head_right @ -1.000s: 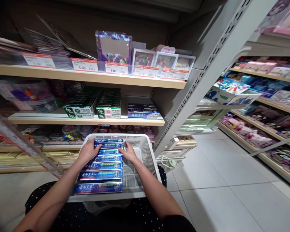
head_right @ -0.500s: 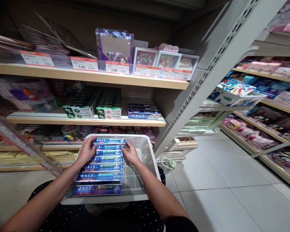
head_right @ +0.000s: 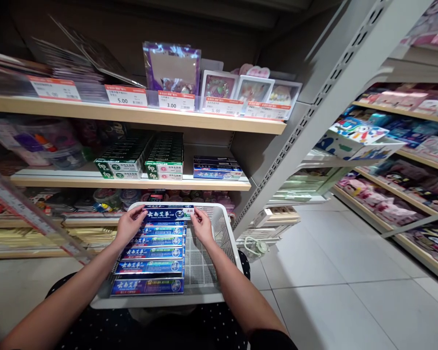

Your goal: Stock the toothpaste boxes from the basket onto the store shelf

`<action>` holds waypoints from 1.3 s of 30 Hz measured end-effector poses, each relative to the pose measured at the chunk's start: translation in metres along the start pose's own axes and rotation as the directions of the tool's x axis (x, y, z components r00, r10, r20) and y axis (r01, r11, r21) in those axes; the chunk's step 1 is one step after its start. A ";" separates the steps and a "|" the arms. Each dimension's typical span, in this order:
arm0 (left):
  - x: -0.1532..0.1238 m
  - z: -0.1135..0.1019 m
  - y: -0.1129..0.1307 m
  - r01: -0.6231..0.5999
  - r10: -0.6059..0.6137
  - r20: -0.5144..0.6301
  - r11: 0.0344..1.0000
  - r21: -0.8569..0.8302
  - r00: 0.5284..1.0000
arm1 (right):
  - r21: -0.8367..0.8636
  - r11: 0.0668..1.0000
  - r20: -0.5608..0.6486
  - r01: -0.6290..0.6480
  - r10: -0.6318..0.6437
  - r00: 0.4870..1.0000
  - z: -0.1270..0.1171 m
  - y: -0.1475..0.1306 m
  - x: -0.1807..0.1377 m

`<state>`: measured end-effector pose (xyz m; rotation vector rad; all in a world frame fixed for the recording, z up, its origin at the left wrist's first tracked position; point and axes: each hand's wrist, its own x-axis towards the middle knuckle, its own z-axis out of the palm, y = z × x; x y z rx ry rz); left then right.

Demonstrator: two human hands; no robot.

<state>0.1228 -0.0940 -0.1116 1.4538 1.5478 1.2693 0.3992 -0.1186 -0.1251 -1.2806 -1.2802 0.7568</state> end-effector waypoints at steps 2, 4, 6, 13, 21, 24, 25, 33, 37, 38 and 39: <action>0.000 0.000 0.001 0.006 -0.006 0.002 1.000 -0.026 1.000 | 0.010 1.000 -0.010 0.004 -0.003 1.000 0.001 0.000 0.000; 0.000 0.000 0.003 0.020 -0.019 0.007 0.997 -0.076 1.000 | 0.036 0.999 -0.017 -0.003 0.003 1.000 0.002 0.000 -0.001; -0.001 0.000 0.006 0.060 -0.059 0.015 0.990 -0.130 0.998 | 0.075 0.997 -0.011 -0.031 0.032 0.999 0.004 0.000 -0.001; 0.001 0.002 0.008 0.094 -0.097 -0.006 0.975 -0.204 0.995 | 0.176 0.971 0.060 -0.161 0.152 0.986 0.010 0.001 -0.002; 0.003 0.004 0.004 0.192 -0.181 0.065 0.927 -0.322 0.981 | 0.147 0.972 0.032 -0.185 0.183 0.983 0.009 0.008 0.002; -0.002 0.005 0.007 0.274 -0.223 0.173 0.882 -0.384 0.959 | 0.121 0.972 0.000 -0.200 0.201 0.980 0.006 0.007 0.004; -0.004 0.005 0.008 0.285 -0.225 0.190 0.871 -0.399 0.956 | 0.115 0.973 -0.010 -0.199 0.201 0.979 0.005 0.005 0.004; -0.011 0.024 0.058 0.160 -0.107 0.150 0.900 -0.405 0.983 | -0.080 0.996 -0.101 -0.041 0.033 0.994 -0.034 -0.043 0.016; 0.002 0.062 0.104 -0.076 0.112 0.064 0.906 -0.417 0.992 | -0.152 0.985 -0.188 0.076 -0.104 0.977 -0.079 -0.067 0.045; 0.006 0.074 0.115 -0.124 0.160 0.052 0.897 -0.423 0.986 | -0.169 0.979 -0.203 0.110 -0.144 0.969 -0.091 -0.071 0.053; 0.011 0.087 0.125 -0.160 0.198 0.044 0.888 -0.431 0.979 | -0.187 0.972 -0.219 0.144 -0.184 0.958 -0.102 -0.073 0.061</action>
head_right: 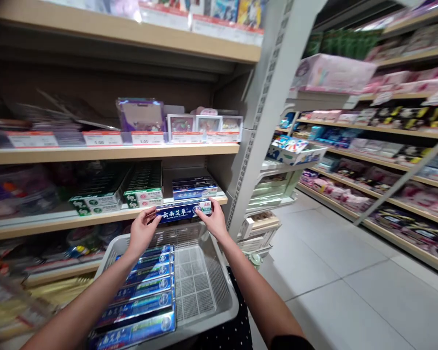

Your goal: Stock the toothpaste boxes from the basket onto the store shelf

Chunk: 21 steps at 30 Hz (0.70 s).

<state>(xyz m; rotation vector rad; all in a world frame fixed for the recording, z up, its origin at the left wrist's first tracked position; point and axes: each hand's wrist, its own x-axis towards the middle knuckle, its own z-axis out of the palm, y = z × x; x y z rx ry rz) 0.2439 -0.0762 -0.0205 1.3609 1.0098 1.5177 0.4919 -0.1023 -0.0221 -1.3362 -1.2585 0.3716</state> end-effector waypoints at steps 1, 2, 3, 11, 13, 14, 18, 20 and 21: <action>0.006 0.015 0.001 -0.028 0.028 0.006 1.000 -0.004 1.000 | -0.013 0.999 -0.023 0.034 -0.035 0.999 -0.009 0.002 0.009; 0.012 0.028 0.001 -0.049 0.049 0.011 0.999 -0.001 0.999 | -0.030 0.998 -0.044 0.061 -0.062 0.997 -0.016 0.004 0.017; 0.016 0.040 -0.001 -0.065 0.065 0.015 0.998 0.007 0.998 | -0.053 0.995 -0.064 0.080 -0.083 0.994 -0.022 0.007 0.024; 0.026 0.072 -0.024 -0.251 0.255 0.015 0.935 0.249 0.967 | -0.245 0.965 -0.127 0.098 -0.132 0.983 -0.030 0.030 0.039; 0.027 0.072 -0.026 -0.238 0.246 0.004 0.935 0.263 0.969 | -0.261 0.959 -0.116 0.112 -0.147 0.982 -0.029 0.032 0.043; 0.029 0.073 -0.027 -0.212 0.221 -0.005 0.943 0.258 0.975 | -0.265 0.957 -0.110 0.119 -0.152 0.982 -0.028 0.032 0.045; 0.035 0.077 -0.025 -0.109 0.110 0.010 0.968 0.226 0.994 | -0.255 0.962 -0.076 0.101 -0.124 0.989 -0.027 0.031 0.055; 0.038 0.078 -0.023 -0.105 0.101 0.027 0.966 0.237 0.995 | -0.245 0.966 -0.061 0.086 -0.104 0.993 -0.026 0.032 0.059; 0.040 0.078 -0.022 -0.113 0.109 0.030 0.961 0.252 0.994 | -0.239 0.967 -0.057 0.084 -0.100 0.993 -0.026 0.032 0.060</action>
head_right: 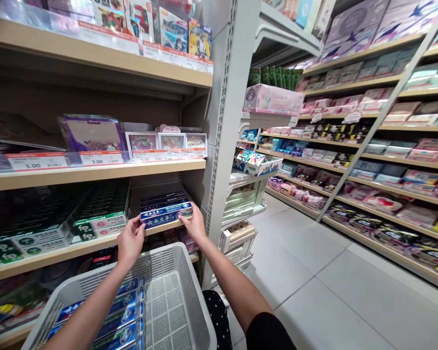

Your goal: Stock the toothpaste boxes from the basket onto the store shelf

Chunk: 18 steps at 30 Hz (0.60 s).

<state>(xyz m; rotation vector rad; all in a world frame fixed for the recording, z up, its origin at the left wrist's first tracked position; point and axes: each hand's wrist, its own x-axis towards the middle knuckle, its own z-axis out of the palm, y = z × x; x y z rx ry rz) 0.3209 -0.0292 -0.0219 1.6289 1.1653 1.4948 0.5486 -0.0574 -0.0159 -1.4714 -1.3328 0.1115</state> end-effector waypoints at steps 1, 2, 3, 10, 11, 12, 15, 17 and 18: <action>0.001 0.000 0.000 -0.010 0.010 -0.002 1.000 0.017 1.000 | 0.007 1.000 0.003 0.001 -0.001 1.000 0.000 0.001 0.001; 0.002 0.000 0.000 -0.020 0.020 -0.004 0.999 0.035 1.000 | 0.014 1.000 0.004 0.003 -0.003 1.000 0.001 0.002 0.001; 0.004 0.000 0.000 -0.028 0.028 -0.005 0.998 0.052 1.000 | 0.020 1.000 0.004 0.003 -0.003 1.000 0.001 0.003 0.002; 0.016 0.005 -0.013 -0.068 0.073 -0.020 0.982 0.176 0.997 | -0.014 1.000 0.023 -0.020 0.021 1.000 0.007 0.008 0.014; 0.018 0.006 -0.015 -0.071 0.077 -0.021 0.979 0.189 0.997 | -0.037 0.999 0.031 -0.026 0.027 0.999 0.008 0.008 0.017; 0.021 0.007 -0.017 -0.074 0.080 -0.021 0.977 0.199 0.997 | -0.061 0.998 0.040 -0.032 0.034 0.999 0.009 0.007 0.020; 0.027 0.009 -0.021 -0.079 0.085 -0.016 0.970 0.229 0.996 | -0.126 0.991 0.063 -0.052 0.060 0.996 0.011 0.006 0.027; 0.030 0.010 -0.022 -0.081 0.089 -0.021 0.965 0.251 0.996 | -0.150 0.987 0.070 -0.065 0.076 0.995 0.012 0.005 0.031; 0.031 0.011 -0.022 -0.080 0.089 -0.025 0.963 0.258 0.996 | -0.153 0.986 0.071 -0.069 0.081 0.994 0.013 0.005 0.032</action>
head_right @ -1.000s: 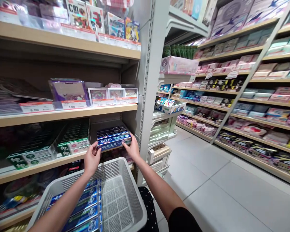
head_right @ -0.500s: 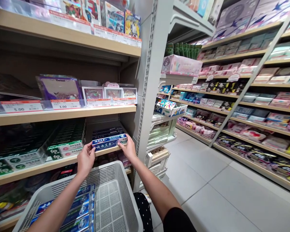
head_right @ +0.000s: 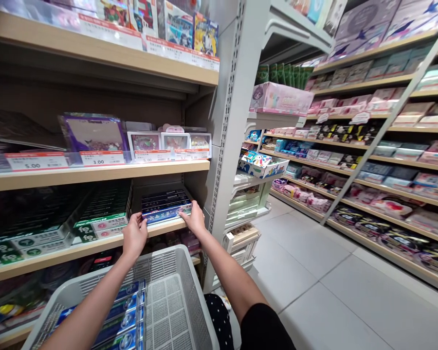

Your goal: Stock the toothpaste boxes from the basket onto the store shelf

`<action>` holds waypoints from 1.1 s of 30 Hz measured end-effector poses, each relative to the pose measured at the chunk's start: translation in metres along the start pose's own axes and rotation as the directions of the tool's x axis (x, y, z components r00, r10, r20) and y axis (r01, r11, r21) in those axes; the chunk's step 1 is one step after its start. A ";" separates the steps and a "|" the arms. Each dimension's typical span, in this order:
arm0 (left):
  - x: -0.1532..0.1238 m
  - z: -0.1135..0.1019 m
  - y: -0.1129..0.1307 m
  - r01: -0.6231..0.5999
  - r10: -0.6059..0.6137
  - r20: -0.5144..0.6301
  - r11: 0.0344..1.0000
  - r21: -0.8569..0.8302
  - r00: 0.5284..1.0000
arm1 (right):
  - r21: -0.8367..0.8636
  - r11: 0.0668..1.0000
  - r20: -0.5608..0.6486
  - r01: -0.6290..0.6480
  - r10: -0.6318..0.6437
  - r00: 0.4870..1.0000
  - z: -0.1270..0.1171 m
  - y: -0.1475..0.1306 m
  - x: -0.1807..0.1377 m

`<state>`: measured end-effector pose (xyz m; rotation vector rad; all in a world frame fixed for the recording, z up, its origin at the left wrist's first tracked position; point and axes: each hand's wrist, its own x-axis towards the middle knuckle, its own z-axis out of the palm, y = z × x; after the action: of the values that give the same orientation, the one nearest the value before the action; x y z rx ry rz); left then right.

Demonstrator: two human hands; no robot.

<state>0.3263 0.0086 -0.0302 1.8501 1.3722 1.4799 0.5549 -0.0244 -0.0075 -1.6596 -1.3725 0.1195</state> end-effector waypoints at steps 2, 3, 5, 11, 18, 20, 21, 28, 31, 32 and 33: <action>0.002 0.000 0.001 0.006 -0.006 -0.002 1.000 -0.004 1.000 | 0.003 1.000 0.006 -0.002 0.001 1.000 0.001 0.000 0.001; 0.002 0.000 0.002 0.010 -0.010 0.002 1.000 -0.017 1.000 | 0.003 1.000 0.009 -0.001 0.001 1.000 0.002 0.000 0.002; 0.003 -0.001 0.004 0.015 -0.014 0.016 0.999 -0.049 1.000 | -0.007 1.000 0.012 0.003 -0.003 1.000 0.002 -0.001 0.002; -0.012 -0.024 0.019 -0.058 0.057 0.119 0.998 0.001 0.991 | 0.040 0.998 -0.102 0.055 -0.051 0.994 0.003 -0.017 -0.018; -0.071 -0.112 0.014 -0.217 0.205 0.369 0.976 -0.010 0.906 | 0.138 0.955 -0.044 0.264 -0.261 0.964 0.003 -0.062 -0.105; -0.084 -0.142 -0.006 -0.161 0.117 0.434 0.985 0.067 0.893 | 0.219 0.938 0.118 0.268 -0.298 0.947 0.010 -0.072 -0.131; -0.090 -0.157 -0.020 -0.117 0.046 0.456 0.985 0.129 0.889 | 0.255 0.934 0.197 0.250 -0.303 0.932 0.015 -0.075 -0.143; -0.127 -0.212 -0.096 0.126 -0.268 0.462 0.941 0.316 0.846 | 0.371 0.920 0.506 -0.129 -0.084 0.858 0.075 -0.067 -0.196; -0.135 -0.213 -0.098 0.074 -0.260 0.359 0.886 0.457 0.896 | 0.379 0.888 0.571 -0.260 -0.003 0.821 0.093 -0.060 -0.207; -0.136 -0.212 -0.096 0.059 -0.260 0.351 0.868 0.493 0.900 | 0.382 0.881 0.581 -0.280 0.007 0.814 0.097 -0.059 -0.210; -0.135 -0.211 -0.094 0.045 -0.262 0.355 0.855 0.517 0.897 | 0.384 0.876 0.589 -0.293 0.013 0.808 0.099 -0.057 -0.212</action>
<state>0.1018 -0.1199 -0.0967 2.1236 1.7351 0.6128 0.3770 -0.1421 -0.1205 -1.3651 -1.4760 1.0471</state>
